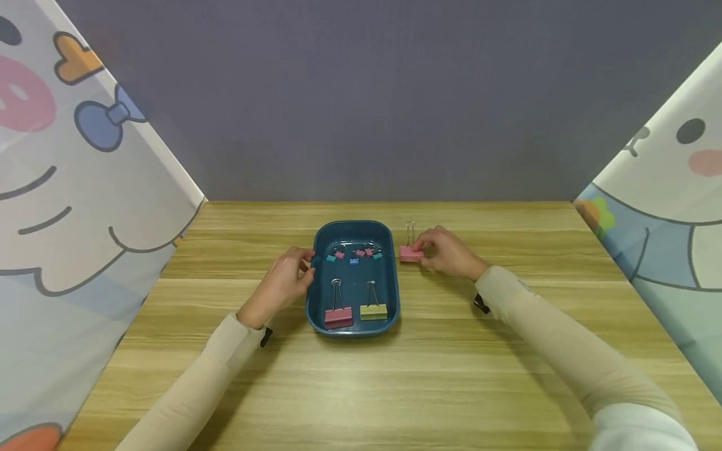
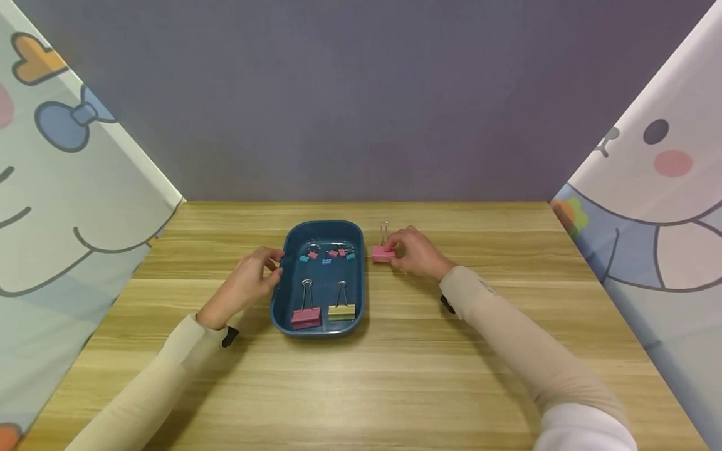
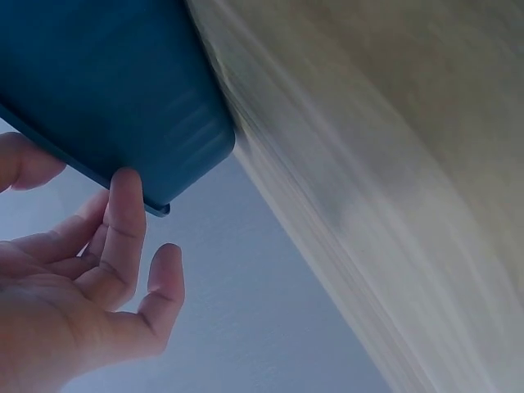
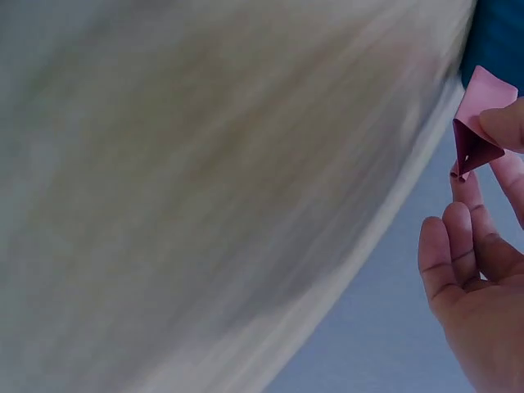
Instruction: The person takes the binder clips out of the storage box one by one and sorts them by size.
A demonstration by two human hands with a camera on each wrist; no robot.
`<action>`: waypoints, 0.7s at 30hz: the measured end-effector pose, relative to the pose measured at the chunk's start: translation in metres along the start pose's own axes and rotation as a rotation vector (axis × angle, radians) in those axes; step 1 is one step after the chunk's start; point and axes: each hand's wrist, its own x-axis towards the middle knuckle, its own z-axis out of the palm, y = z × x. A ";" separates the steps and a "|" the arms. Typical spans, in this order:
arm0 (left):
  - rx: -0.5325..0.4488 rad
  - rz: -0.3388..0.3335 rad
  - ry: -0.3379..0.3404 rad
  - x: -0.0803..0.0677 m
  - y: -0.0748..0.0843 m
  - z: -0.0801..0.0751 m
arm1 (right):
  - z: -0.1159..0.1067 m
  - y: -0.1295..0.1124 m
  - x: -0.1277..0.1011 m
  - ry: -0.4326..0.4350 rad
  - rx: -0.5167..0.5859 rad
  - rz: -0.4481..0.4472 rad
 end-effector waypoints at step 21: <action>-0.007 -0.006 0.008 -0.002 0.000 -0.001 | 0.005 0.004 0.011 -0.117 -0.015 0.033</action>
